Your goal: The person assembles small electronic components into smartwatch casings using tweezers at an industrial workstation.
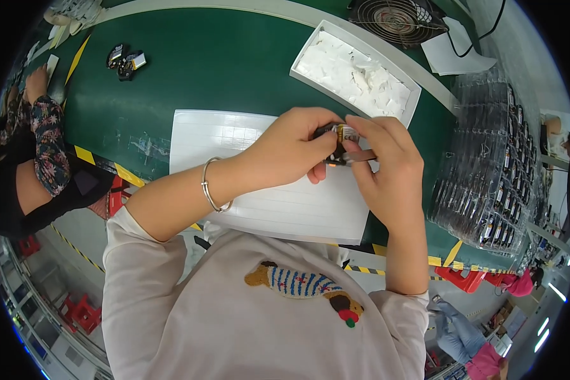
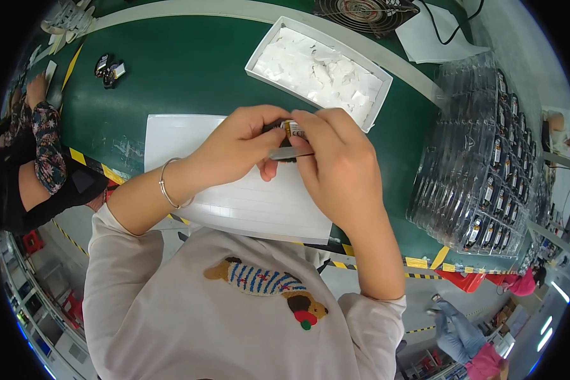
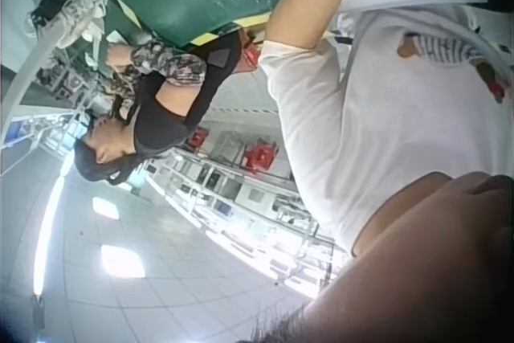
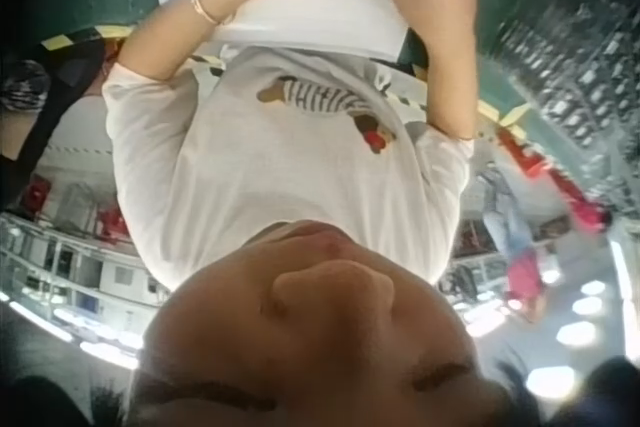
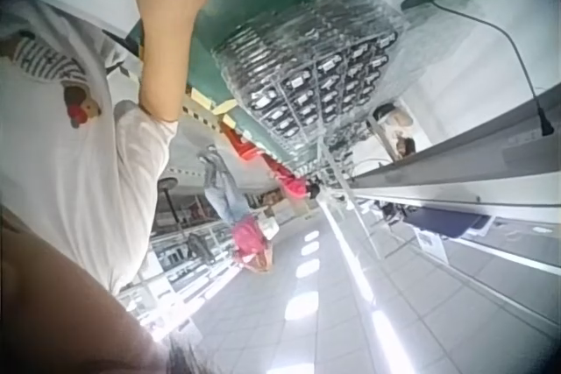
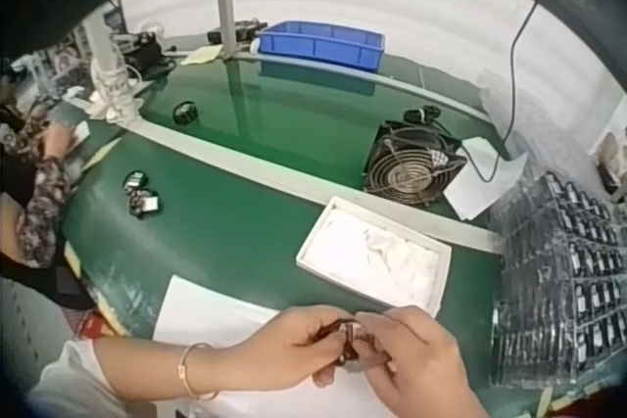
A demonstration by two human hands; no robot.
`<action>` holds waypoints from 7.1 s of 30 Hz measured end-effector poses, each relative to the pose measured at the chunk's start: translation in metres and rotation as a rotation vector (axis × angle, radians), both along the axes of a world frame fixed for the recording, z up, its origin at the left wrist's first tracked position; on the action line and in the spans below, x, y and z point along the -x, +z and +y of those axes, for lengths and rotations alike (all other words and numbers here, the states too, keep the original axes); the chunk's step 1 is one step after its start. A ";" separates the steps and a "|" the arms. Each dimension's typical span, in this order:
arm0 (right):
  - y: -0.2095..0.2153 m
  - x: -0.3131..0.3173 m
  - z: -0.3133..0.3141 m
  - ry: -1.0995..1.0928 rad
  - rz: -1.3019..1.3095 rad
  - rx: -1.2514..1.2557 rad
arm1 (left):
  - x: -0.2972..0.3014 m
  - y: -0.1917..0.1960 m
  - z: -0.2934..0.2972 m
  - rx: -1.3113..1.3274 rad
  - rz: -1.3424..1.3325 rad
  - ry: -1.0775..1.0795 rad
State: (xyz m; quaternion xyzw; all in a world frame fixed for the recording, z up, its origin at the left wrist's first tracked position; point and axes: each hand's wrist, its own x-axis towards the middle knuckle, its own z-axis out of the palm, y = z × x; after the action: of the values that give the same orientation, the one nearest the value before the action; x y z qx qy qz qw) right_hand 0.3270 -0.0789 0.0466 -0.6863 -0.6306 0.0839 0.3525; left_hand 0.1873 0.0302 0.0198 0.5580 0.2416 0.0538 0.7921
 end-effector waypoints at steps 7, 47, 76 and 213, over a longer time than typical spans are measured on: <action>-0.003 0.010 -0.004 -0.219 0.134 0.067 | -0.003 -0.001 -0.007 -0.032 -0.044 0.134; -0.022 -0.007 -0.007 -0.032 0.790 0.157 | 0.011 0.014 0.007 -0.615 0.047 -0.226; 0.011 -0.048 -0.073 -0.313 0.390 0.389 | 0.074 0.076 0.067 -1.052 0.087 0.113; -0.003 0.021 0.008 -0.245 0.464 0.141 | 0.010 0.002 0.000 -0.535 -0.168 0.245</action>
State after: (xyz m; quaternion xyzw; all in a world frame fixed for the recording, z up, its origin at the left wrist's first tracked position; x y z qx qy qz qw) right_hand 0.3057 -0.0708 0.0433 -0.7427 -0.4379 0.2395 0.4463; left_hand 0.1775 0.0304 0.0213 0.7071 0.2179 0.2569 0.6217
